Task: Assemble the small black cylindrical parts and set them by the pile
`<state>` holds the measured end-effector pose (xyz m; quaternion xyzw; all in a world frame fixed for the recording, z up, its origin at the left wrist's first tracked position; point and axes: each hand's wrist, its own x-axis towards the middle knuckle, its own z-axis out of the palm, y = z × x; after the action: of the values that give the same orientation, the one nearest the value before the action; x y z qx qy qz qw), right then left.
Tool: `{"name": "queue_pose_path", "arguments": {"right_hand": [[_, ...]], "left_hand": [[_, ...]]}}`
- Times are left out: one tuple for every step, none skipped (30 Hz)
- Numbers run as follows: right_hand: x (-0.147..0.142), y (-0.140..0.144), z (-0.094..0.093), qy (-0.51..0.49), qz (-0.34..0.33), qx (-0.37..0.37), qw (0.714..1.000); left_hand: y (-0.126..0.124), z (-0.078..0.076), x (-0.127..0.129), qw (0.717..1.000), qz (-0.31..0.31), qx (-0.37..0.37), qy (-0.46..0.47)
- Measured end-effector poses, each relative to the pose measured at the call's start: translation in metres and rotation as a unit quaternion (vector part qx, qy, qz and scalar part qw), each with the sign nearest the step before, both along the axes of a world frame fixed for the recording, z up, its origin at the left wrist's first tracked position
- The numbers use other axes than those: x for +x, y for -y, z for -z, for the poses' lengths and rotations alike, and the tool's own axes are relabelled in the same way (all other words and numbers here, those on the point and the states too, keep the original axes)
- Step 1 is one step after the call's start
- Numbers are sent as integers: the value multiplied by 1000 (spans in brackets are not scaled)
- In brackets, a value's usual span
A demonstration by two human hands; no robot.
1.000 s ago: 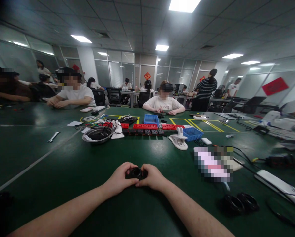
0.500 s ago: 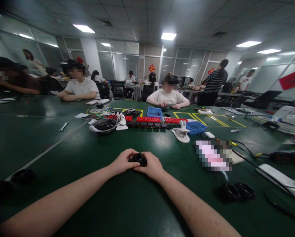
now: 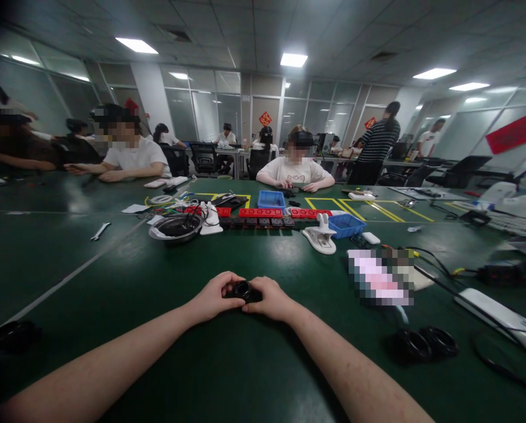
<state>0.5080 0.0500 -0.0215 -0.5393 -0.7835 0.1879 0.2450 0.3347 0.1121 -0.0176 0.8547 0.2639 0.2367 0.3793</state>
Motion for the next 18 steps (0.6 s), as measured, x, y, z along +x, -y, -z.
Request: {"name": "queue_pose_path", "arguments": {"right_hand": [[2, -1, 0, -2, -10, -2, 1000], [3, -1, -1, -4, -17, -3, 1000], [4, -1, -1, -5, -20, -4, 1000], [5, -2, -1, -5, -19, -6, 1000], [5, -2, -1, -4, -17, -8, 1000], [5, -2, -1, -2, -14, -10, 1000], [5, -2, -1, -1, -11, -11, 1000], [4, -2, -2, -1, -10, -13, 1000], [4, -2, -2, -1, -11, -14, 1000], [3, -2, -2, -2, -12, -15, 1000], [3, -2, -3, -4, -13, -15, 1000], [3, -2, -3, -6, -13, -16, 1000], [3, -2, -3, -8, -13, -17, 1000], [3, -2, -3, -8, -13, -19, 1000], [3, -2, -3, -9, -12, -19, 1000], [3, -3, -3, -9, -11, -20, 1000], [3, -3, -3, -8, -10, -19, 1000], [3, -3, -2, -7, -10, -19, 1000]], "left_hand": [[0, 0, 0, 1000, -1, -1, 0], [0, 0, 0, 1000, -2, -2, -1], [0, 0, 0, 1000, -3, -2, -1], [0, 0, 0, 1000, -4, -2, -2], [1, 0, 1, 1000, -5, -3, -3], [1, 0, 1, 1000, -6, -3, -4], [1, 1, 1, 1000, -7, -3, -5], [1, 1, 1, 1000, -7, -2, -5], [1, 1, 1, 1000, -6, -1, -5], [1, 2, 1, 1000, -5, 0, -4], [1, 2, 1, 1000, -4, 1, -4], [1, 2, 1, 1000, -2, 2, -2], [1, 2, 1, 1000, -2, 0, 1], [1, 2, 1, 1000, -4, -3, 5], [1, 2, 2, 1000, -5, -5, 7], [2, 1, 2, 1000, -5, -5, 6], [2, 1, 2, 1000, -5, -2, 2], [2, 0, 1, 1000, -4, 3, -4]]}}
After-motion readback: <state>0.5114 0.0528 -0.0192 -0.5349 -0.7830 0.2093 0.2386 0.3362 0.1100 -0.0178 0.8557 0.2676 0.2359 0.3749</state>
